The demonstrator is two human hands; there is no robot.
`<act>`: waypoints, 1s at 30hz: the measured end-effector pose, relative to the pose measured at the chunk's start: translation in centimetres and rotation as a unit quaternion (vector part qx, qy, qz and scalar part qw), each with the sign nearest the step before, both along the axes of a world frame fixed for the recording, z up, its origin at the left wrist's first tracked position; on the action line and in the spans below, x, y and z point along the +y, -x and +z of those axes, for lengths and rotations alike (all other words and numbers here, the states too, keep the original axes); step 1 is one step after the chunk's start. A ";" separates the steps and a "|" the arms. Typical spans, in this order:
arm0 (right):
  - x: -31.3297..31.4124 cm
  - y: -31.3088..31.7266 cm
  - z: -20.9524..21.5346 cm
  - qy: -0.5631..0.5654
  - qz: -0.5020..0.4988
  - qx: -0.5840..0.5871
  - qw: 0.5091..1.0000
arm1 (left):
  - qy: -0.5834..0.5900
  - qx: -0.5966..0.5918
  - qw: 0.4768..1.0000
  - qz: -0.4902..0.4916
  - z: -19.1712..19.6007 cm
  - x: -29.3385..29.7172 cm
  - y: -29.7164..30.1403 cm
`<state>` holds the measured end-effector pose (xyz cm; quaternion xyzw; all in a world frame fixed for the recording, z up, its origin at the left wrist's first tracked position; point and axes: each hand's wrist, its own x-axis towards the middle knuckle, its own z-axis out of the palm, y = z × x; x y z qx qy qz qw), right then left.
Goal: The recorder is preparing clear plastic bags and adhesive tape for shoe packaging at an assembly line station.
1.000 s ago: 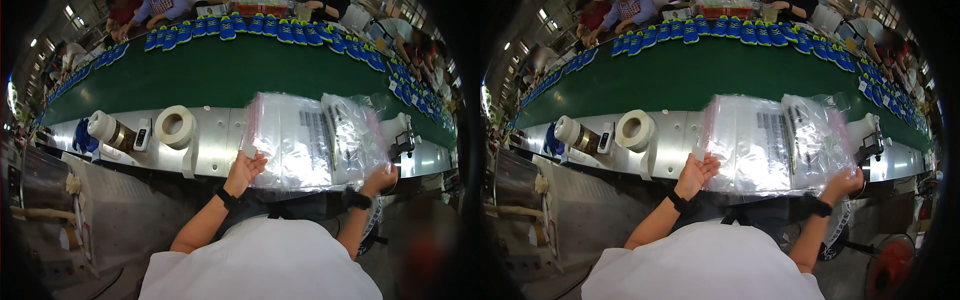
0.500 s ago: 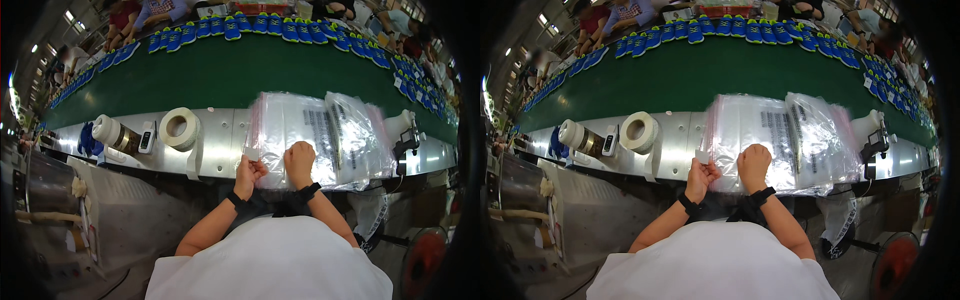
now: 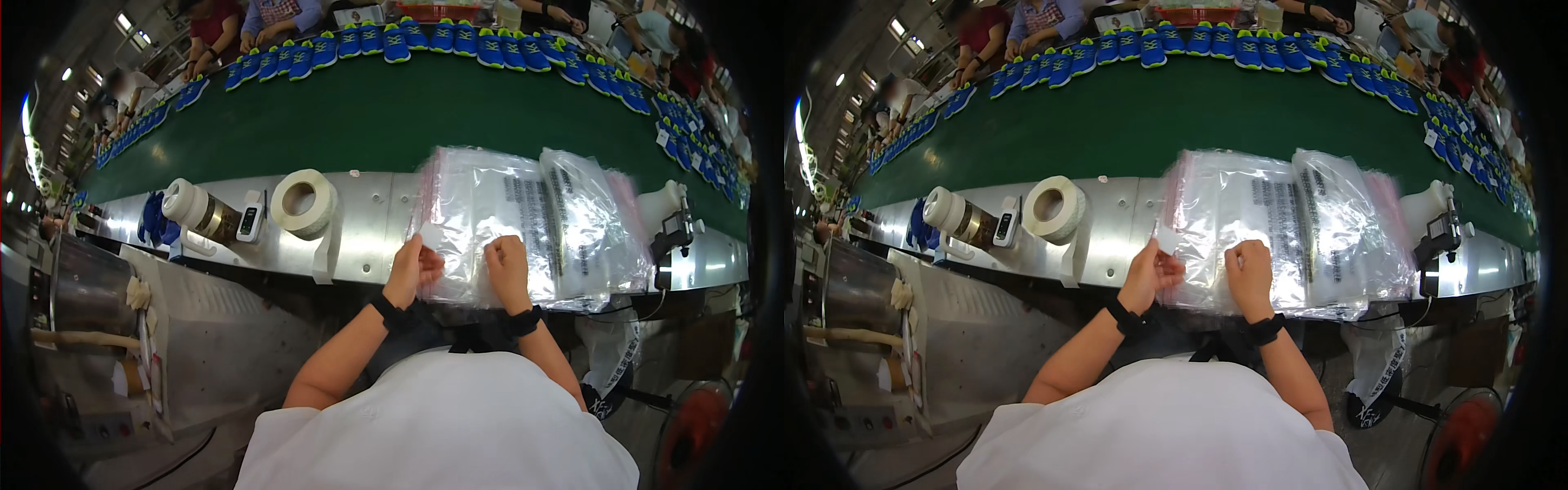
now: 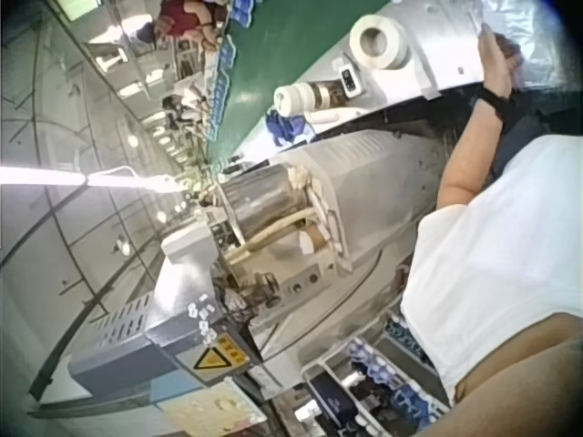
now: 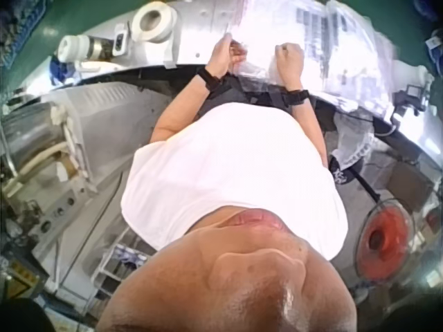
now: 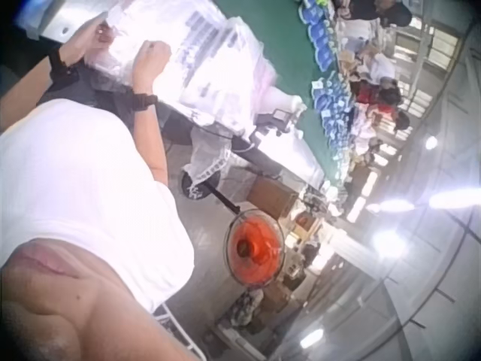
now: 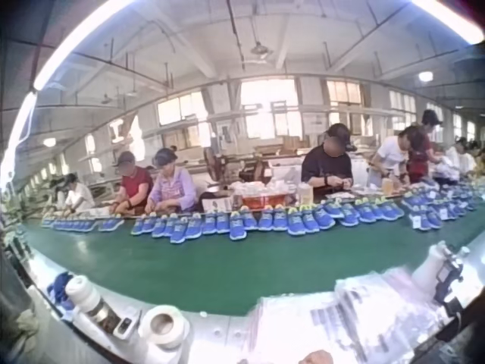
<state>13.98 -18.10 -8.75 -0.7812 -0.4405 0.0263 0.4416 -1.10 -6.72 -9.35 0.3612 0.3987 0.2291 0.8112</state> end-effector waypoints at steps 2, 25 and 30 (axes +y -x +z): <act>-0.2 0.4 0.6 -0.020 0.017 0.081 0.996 | -0.038 -0.106 0.991 -0.070 2.7 1.0 -1.7; -0.8 0.3 2.6 0.075 0.134 -0.138 0.978 | 0.013 -0.082 0.980 -0.182 7.5 1.5 0.5; -5.0 -11.9 6.3 -0.212 -0.139 0.211 0.944 | -0.006 -0.043 0.989 0.141 2.1 1.5 13.2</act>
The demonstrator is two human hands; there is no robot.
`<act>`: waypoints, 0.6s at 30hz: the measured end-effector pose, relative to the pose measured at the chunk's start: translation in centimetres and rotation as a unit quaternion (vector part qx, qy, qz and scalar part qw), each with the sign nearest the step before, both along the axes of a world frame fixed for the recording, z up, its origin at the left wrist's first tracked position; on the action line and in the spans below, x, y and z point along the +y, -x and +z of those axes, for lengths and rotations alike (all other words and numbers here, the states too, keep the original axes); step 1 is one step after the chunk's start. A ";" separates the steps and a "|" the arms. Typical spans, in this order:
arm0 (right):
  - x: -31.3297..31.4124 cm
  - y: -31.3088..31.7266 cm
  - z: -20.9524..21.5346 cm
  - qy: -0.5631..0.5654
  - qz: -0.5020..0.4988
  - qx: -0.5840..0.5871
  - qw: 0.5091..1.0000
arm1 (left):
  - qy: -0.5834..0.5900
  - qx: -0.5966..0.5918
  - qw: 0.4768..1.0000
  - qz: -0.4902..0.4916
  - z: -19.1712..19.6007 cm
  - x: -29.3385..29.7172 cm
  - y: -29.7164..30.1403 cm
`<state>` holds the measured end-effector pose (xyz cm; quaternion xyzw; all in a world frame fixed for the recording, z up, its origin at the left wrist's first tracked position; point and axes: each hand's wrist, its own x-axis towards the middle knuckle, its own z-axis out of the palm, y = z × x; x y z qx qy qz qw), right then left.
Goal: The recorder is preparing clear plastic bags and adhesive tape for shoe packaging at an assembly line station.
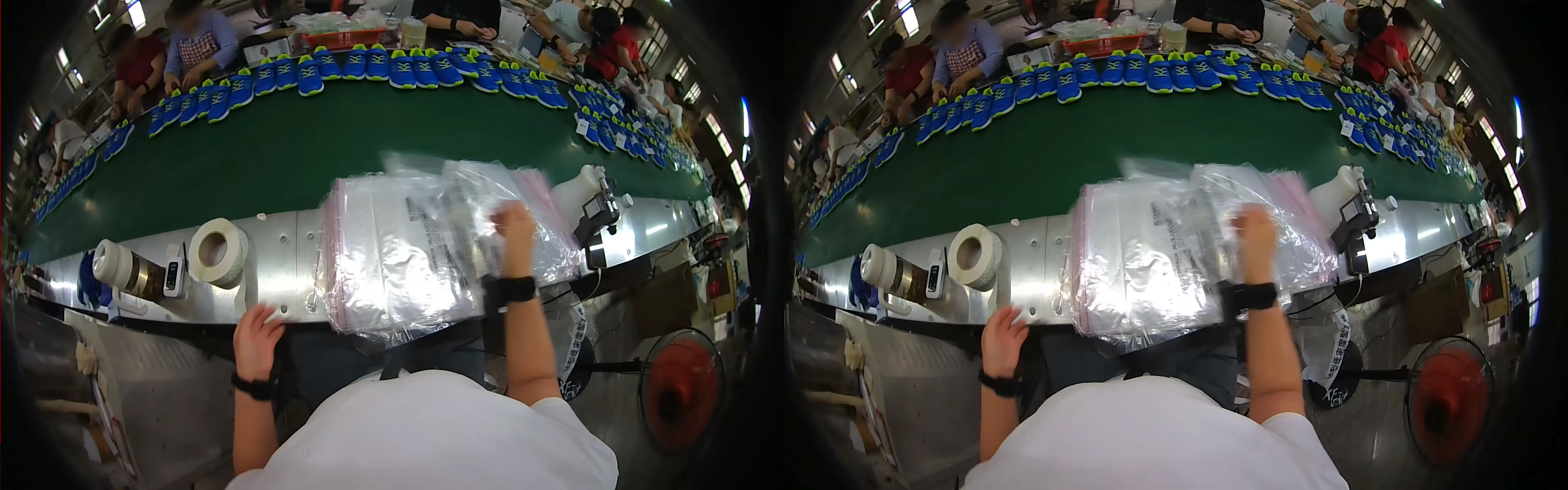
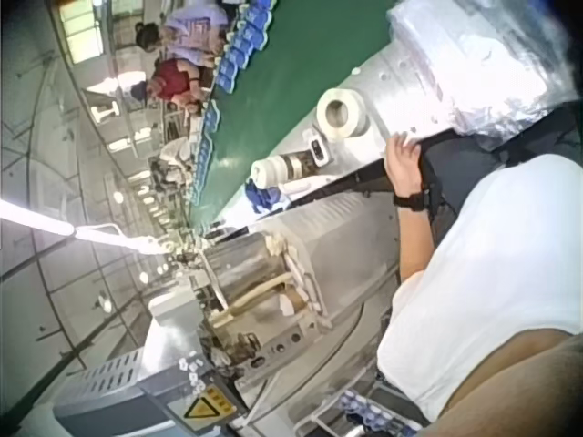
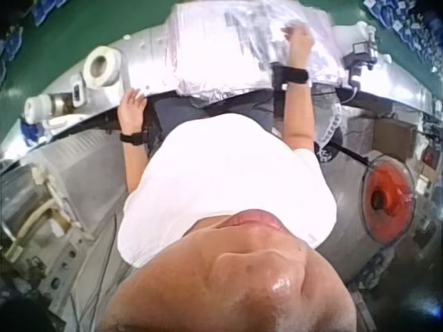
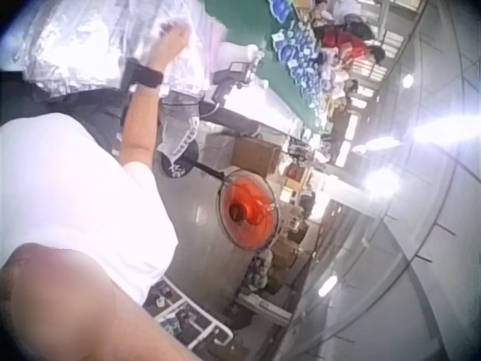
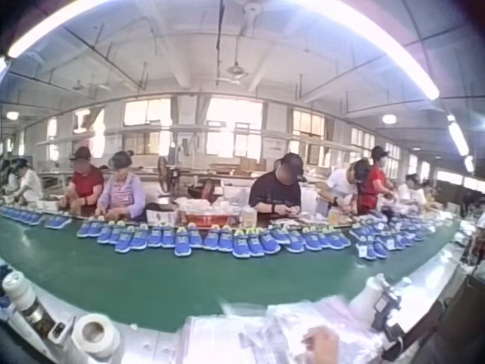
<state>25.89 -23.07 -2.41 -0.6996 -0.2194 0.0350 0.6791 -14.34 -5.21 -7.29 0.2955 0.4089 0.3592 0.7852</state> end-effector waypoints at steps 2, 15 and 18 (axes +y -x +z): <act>-5.3 -4.9 -0.4 -0.001 -0.149 0.078 0.986 | 0.029 0.083 0.988 0.127 -4.6 -0.9 5.2; -15.2 -4.8 -4.8 0.264 -0.223 -0.180 0.921 | -0.286 0.268 0.913 -0.113 -11.9 1.7 6.9; -9.7 -3.1 -6.0 0.218 -0.070 -0.146 0.963 | -0.211 0.161 0.958 -0.108 -8.8 0.3 5.3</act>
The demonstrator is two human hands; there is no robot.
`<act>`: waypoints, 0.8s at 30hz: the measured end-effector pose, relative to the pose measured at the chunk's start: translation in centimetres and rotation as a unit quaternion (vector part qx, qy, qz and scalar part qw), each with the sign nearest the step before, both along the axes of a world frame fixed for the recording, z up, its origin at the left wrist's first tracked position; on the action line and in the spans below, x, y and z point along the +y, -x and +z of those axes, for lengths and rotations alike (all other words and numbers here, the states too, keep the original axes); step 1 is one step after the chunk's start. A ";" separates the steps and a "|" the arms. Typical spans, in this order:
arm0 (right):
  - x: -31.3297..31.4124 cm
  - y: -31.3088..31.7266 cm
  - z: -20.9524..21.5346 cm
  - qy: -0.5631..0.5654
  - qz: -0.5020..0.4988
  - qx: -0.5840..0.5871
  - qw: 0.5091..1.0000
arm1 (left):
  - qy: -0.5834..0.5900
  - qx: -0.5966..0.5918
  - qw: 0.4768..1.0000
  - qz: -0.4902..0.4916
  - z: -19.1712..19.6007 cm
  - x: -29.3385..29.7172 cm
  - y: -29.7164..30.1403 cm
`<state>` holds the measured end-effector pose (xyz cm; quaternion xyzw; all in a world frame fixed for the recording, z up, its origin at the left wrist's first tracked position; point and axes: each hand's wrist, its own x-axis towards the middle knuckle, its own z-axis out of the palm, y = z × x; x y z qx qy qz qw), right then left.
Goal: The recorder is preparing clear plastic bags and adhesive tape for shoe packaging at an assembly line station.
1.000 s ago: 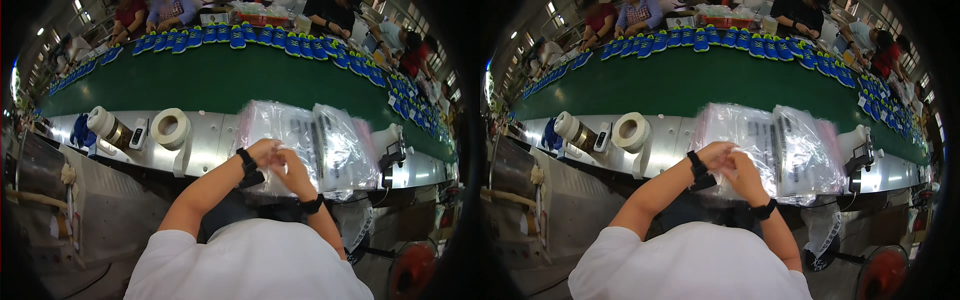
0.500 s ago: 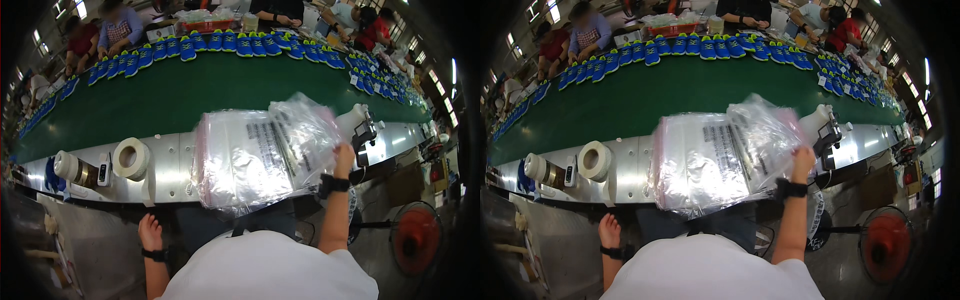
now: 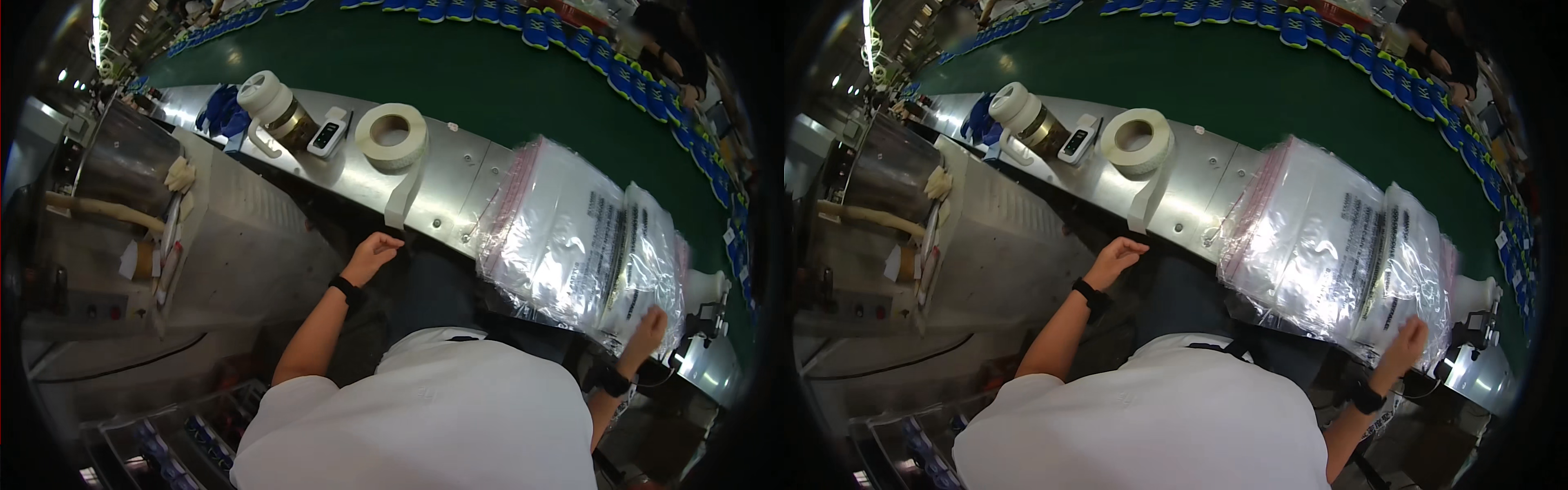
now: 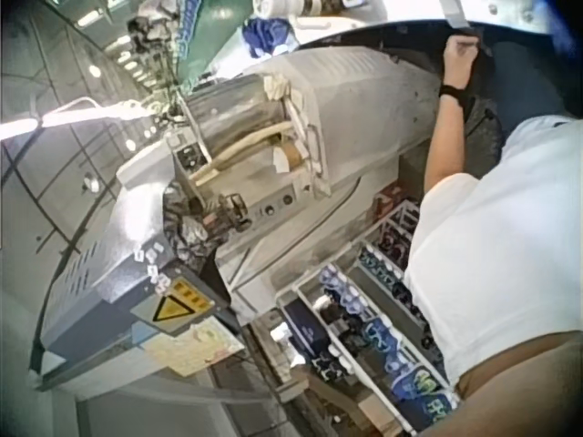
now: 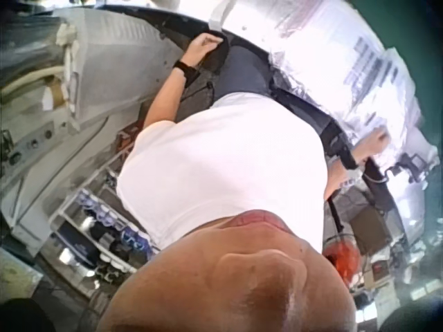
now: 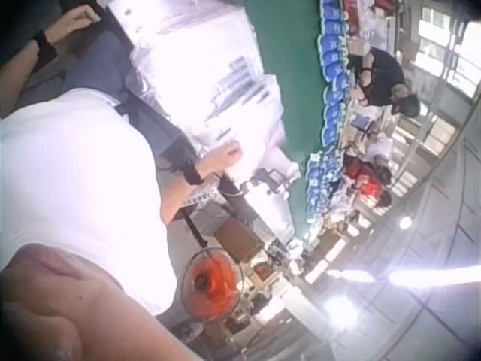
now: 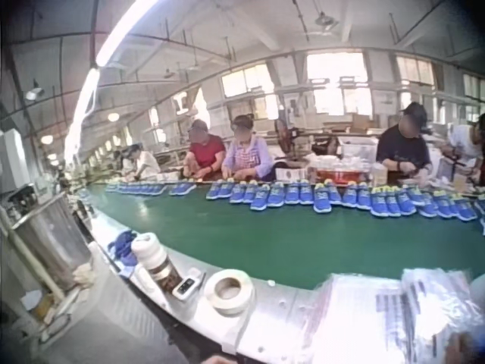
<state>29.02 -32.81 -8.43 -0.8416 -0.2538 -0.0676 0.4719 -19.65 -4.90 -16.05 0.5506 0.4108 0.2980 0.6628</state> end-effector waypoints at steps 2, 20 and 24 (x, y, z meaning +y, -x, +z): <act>6.8 6.8 1.8 -0.022 0.152 0.026 0.988 | 0.048 -0.049 0.997 -0.019 0.1 -0.1 0.0; 16.1 22.1 4.0 0.086 0.511 0.230 0.824 | 0.052 0.071 0.995 -0.038 5.0 -2.5 -2.0; 17.3 24.3 2.8 0.044 0.595 0.295 0.746 | 0.129 -0.067 0.986 -0.081 9.3 -3.3 -5.5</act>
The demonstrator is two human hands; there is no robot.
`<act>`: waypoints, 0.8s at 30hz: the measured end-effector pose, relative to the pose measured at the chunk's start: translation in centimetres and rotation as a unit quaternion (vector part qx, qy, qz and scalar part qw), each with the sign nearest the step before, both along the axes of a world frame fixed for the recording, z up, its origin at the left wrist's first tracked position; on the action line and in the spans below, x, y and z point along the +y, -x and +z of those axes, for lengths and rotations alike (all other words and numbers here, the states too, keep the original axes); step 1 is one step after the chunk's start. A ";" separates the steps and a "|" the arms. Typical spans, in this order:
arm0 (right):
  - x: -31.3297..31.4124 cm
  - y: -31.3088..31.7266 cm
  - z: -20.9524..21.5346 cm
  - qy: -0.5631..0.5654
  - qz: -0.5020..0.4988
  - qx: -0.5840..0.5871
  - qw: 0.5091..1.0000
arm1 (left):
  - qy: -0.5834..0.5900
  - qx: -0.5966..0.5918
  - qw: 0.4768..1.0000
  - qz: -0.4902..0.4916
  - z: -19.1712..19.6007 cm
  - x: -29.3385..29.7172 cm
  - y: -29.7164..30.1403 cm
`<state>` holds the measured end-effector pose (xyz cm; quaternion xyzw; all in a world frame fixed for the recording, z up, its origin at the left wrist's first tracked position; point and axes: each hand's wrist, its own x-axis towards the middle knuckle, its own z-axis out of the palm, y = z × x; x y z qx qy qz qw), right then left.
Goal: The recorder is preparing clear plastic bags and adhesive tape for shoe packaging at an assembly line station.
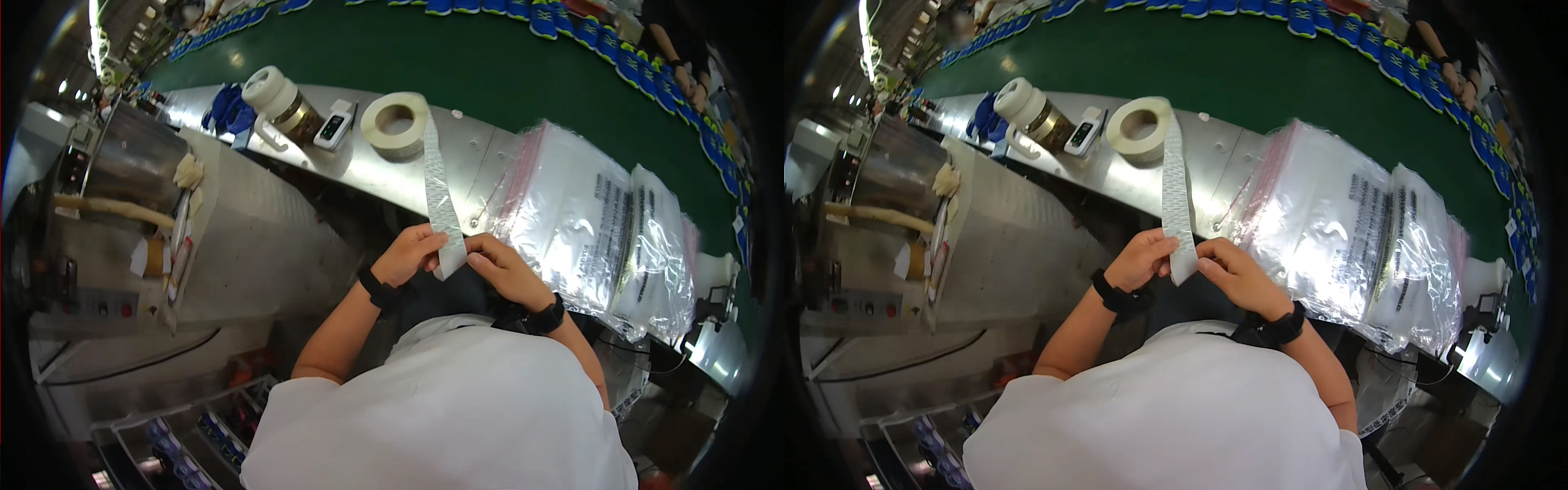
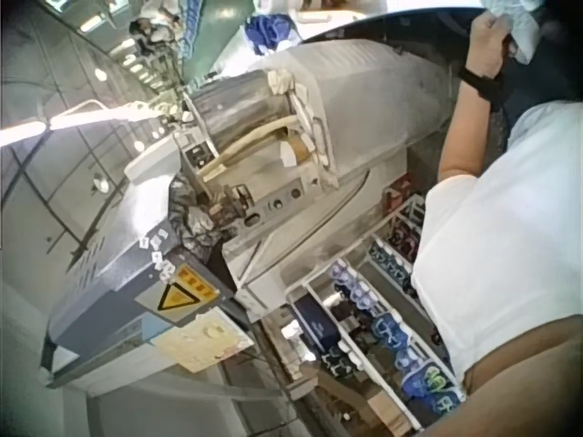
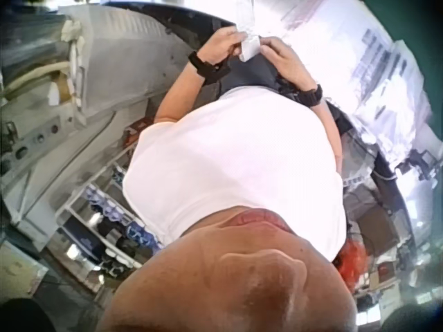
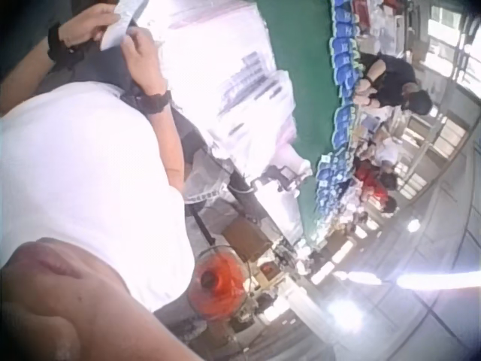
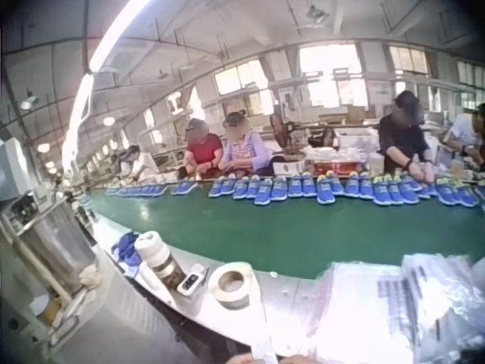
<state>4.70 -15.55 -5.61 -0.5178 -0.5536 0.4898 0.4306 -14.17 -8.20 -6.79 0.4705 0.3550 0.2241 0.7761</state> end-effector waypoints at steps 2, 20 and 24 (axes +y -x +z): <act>0.3 -0.1 -0.1 0.041 0.013 0.098 0.994 | -0.005 -0.008 1.000 -0.013 0.3 0.2 -1.1; 1.4 -1.2 1.1 -0.108 -0.138 -0.159 0.972 | -0.023 -0.025 0.985 0.172 1.5 -0.6 -4.5; 0.8 -2.3 0.9 -0.026 -0.133 -0.082 0.987 | -0.101 0.016 0.986 0.128 1.1 -0.3 -4.3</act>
